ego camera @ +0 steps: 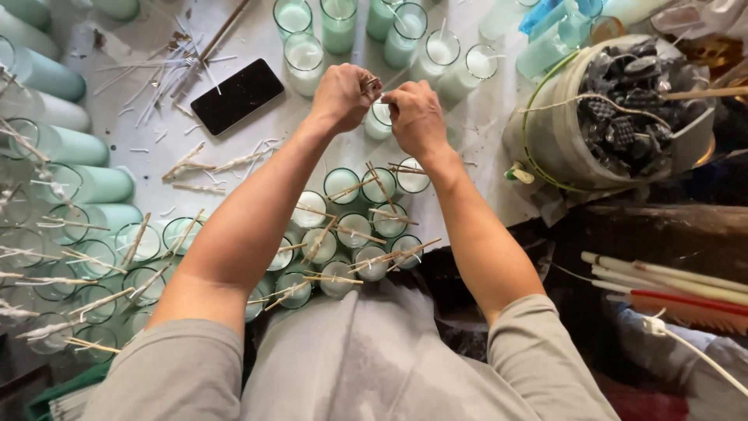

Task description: Inserting wicks into glass jars filled with wax to prepare candles.

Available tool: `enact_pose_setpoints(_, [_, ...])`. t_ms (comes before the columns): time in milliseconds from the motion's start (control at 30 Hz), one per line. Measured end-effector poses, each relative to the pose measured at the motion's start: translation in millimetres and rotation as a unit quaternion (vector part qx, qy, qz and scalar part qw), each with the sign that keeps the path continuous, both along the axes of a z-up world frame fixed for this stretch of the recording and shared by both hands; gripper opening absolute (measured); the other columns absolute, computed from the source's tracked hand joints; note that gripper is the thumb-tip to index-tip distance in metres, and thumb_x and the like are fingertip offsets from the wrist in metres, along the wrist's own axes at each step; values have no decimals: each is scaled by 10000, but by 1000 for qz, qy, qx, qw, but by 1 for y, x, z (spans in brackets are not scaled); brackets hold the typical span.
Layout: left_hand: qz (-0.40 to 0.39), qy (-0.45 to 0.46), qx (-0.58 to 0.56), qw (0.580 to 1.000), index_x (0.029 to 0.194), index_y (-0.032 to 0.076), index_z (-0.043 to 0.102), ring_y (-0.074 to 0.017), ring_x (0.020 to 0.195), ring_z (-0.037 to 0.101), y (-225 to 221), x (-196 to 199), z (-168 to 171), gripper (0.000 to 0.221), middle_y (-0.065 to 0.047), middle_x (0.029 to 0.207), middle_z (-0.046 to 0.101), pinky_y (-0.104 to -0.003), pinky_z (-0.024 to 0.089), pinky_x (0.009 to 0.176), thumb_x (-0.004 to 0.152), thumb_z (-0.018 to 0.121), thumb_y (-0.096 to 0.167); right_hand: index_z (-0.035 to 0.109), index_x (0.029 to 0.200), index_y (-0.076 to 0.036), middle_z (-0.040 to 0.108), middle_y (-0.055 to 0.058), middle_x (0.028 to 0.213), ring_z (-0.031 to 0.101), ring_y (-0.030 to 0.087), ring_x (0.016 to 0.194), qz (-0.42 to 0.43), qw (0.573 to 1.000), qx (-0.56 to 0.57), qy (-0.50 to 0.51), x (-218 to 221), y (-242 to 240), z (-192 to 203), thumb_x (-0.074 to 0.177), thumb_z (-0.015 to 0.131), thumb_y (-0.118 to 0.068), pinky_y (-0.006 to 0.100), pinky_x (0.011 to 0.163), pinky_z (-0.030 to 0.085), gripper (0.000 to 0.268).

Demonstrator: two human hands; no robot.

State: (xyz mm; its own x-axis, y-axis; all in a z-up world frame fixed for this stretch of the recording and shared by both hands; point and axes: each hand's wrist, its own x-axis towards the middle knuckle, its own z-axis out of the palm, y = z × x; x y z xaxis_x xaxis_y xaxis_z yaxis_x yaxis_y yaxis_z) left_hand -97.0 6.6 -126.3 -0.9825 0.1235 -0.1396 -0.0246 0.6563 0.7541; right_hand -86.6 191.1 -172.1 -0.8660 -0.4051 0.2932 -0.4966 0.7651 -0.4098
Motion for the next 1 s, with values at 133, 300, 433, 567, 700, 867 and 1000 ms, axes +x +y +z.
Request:
enact_pose_setpoints(133, [60,-86,-10,994,707,152,692,-220,687,652,2,-3,-7,244,-42,728,715,-421,518,608,877,815,277,827,1001,-148,762,32,945,566,305,816,3,1000,-2,23,-4,-2,-9,872,692,-62,403,752,494,205])
enact_pose_setpoints(300, [112,-100,12,989,794,219,794,-260,808,743,5,-6,-19,74,-51,819,777,-402,557,701,752,833,266,832,999,-171,761,51,977,673,289,864,-14,999,-19,-49,-7,0,-8,831,727,-49,400,851,518,233])
enact_pose_setpoints(433, [89,-104,7,991,830,192,794,-268,826,738,4,-6,-18,101,-74,840,774,-412,560,732,802,862,260,809,1017,-105,787,64,992,719,245,931,-22,995,-47,-80,-11,-5,18,782,767,-90,357,901,544,239])
enact_pose_setpoints(567, [80,-97,-1,992,795,185,756,-366,800,712,5,-7,-19,114,-116,813,746,-457,545,693,803,789,293,809,1003,-141,761,44,880,699,219,783,-17,996,-71,-58,-16,-11,23,898,797,-244,366,756,535,147])
enact_pose_setpoints(700, [62,-117,-8,991,870,191,798,-269,844,745,4,-5,-4,92,-73,882,782,-424,584,752,838,855,255,739,917,-98,763,58,868,676,216,753,-24,988,-94,-118,-14,-4,34,917,689,-127,359,706,517,58])
enact_pose_setpoints(867, [65,-111,-15,992,871,189,799,-261,847,750,5,-7,-6,70,-77,878,781,-406,594,742,829,843,225,705,947,-80,748,68,907,659,228,803,-19,980,-56,-191,-2,8,60,960,647,-156,375,740,514,96])
enact_pose_setpoints(1000, [67,-105,-27,992,812,134,707,-257,799,712,4,-1,9,232,-80,854,751,-444,557,673,836,889,277,610,1001,-66,627,75,937,576,195,734,17,991,-92,-98,12,9,73,896,805,-68,333,673,523,221])
